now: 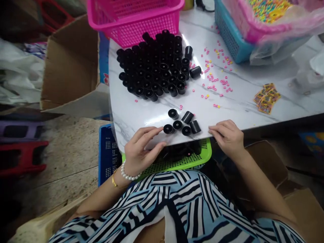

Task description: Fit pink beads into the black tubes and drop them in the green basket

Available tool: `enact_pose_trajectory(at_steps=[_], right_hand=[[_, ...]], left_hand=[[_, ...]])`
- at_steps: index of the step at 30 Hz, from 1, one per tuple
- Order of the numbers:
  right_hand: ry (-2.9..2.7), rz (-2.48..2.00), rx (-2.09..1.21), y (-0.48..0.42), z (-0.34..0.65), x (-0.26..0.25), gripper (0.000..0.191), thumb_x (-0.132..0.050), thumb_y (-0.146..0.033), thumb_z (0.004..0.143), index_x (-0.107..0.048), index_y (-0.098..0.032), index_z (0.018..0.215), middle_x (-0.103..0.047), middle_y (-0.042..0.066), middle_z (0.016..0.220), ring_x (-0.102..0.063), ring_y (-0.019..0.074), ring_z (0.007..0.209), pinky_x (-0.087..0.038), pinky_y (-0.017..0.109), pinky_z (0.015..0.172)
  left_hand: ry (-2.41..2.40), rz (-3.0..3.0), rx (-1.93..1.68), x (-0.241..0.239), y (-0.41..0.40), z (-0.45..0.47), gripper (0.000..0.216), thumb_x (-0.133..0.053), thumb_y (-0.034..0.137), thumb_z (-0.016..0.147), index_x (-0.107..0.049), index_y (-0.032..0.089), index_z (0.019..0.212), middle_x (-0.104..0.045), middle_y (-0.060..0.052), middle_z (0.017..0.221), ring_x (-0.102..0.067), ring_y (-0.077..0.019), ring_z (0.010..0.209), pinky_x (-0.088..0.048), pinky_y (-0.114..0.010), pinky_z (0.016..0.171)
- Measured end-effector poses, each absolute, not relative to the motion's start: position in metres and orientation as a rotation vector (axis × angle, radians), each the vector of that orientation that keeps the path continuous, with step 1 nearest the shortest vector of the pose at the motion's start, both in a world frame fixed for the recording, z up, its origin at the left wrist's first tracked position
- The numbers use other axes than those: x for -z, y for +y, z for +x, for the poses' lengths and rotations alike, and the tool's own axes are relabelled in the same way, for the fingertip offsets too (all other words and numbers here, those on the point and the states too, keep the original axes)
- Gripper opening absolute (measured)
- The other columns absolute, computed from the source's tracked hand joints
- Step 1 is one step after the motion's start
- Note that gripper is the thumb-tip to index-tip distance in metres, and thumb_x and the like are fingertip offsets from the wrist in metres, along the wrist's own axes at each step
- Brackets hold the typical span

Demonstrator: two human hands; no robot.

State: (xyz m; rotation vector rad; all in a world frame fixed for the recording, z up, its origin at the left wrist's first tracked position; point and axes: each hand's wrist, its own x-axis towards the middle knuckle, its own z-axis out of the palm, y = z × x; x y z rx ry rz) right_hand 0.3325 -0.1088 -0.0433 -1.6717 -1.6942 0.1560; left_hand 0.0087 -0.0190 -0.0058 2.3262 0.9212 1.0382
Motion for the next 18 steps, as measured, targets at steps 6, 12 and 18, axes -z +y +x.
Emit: enact_pose_trajectory(at_steps=[6,12,18], right_hand=[[-1.345,-1.714,-0.205,-0.076,0.331,0.036,0.009,-0.076,-0.035,0.095,-0.082,-0.031,0.099,-0.079,0.003,0.091,-0.073,0.0239,0.080,-0.061,0.043,0.078],[-0.946,-1.659,-0.435,-0.092,0.321,0.034,0.015,-0.087,-0.035,0.082,-0.082,-0.030,0.095,-0.076,0.003,0.088,-0.069,0.0220,0.069,-0.063,0.042,0.068],[-0.930,-1.662,-0.928,-0.129,0.309,0.019,0.017,-0.087,-0.032,0.083,-0.082,-0.032,0.100,-0.073,0.001,0.076,-0.067,0.0209,0.061,-0.061,0.038,0.057]], left_hand=[[0.992,2.239,-0.967,0.016,-0.017,0.024,0.057,-0.082,0.047,0.093,-0.063,0.020,0.140,-0.074,-0.010,0.117,-0.071,-0.0232,0.104,-0.064,-0.041,0.092],[0.935,2.372,-0.805,0.025,0.000,0.025,0.063,-0.074,0.062,0.095,-0.061,0.016,0.137,-0.072,-0.010,0.107,-0.068,-0.0234,0.097,-0.060,-0.039,0.088],[0.743,2.337,-0.796,0.026,0.012,0.025,0.045,-0.070,0.058,0.100,-0.069,0.018,0.119,-0.072,-0.009,0.107,-0.067,-0.0227,0.098,-0.056,-0.037,0.090]])
